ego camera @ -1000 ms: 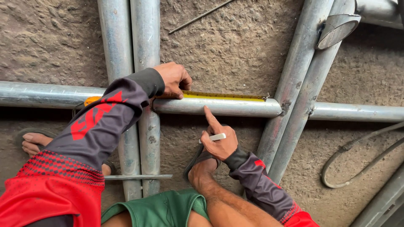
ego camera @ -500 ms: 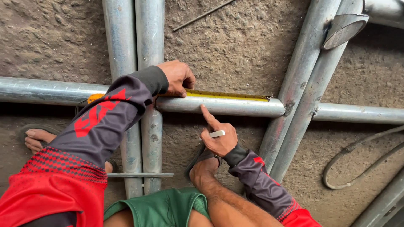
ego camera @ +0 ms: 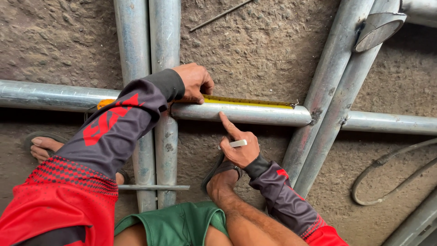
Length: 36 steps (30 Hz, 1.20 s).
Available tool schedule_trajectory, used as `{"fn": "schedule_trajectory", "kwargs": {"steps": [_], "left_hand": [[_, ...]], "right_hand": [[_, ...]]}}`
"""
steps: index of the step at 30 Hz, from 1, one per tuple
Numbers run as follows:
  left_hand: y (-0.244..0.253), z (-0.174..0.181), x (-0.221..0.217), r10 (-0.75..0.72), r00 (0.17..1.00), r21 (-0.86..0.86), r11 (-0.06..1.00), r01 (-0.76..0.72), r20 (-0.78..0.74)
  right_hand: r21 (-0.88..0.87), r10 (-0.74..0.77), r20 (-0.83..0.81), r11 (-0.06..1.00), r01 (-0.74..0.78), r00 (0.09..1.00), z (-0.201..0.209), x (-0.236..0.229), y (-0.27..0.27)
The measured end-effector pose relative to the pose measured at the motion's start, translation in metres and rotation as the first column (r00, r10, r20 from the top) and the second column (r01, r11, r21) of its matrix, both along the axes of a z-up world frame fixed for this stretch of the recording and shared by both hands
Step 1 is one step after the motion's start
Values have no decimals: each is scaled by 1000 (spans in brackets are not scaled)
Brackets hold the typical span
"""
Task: Measuring and marking metal pipes using a tape measure and a white marker for layout and assembly.
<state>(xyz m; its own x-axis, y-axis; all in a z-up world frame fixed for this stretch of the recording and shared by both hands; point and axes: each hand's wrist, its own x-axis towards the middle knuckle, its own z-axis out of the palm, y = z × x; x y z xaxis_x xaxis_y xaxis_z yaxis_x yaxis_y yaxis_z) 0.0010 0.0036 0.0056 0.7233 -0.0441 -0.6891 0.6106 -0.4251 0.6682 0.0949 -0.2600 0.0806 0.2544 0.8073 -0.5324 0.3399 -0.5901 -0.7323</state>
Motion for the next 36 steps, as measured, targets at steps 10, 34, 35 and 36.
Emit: {"fn": "schedule_trajectory", "kwargs": {"steps": [10, 34, 35, 36], "left_hand": [[-2, -4, 0, 1, 1000, 13, 1000, -1, 18], [2, 2, 0, -32, 999, 26, 999, 31, 26], [2, 2, 0, -36, 999, 28, 999, 36, 18], [2, 5, 1, -37, 999, 23, 999, 36, 22]], "right_hand": [[21, -12, -15, 1000, 13, 1000, -1, 2, 0], [168, -390, 58, 911, 376, 919, 8, 91, -22], [208, -454, 62, 877, 434, 889, 12, 103, -19], [205, -455, 68, 877, 434, 888, 10, 112, -20]]}}
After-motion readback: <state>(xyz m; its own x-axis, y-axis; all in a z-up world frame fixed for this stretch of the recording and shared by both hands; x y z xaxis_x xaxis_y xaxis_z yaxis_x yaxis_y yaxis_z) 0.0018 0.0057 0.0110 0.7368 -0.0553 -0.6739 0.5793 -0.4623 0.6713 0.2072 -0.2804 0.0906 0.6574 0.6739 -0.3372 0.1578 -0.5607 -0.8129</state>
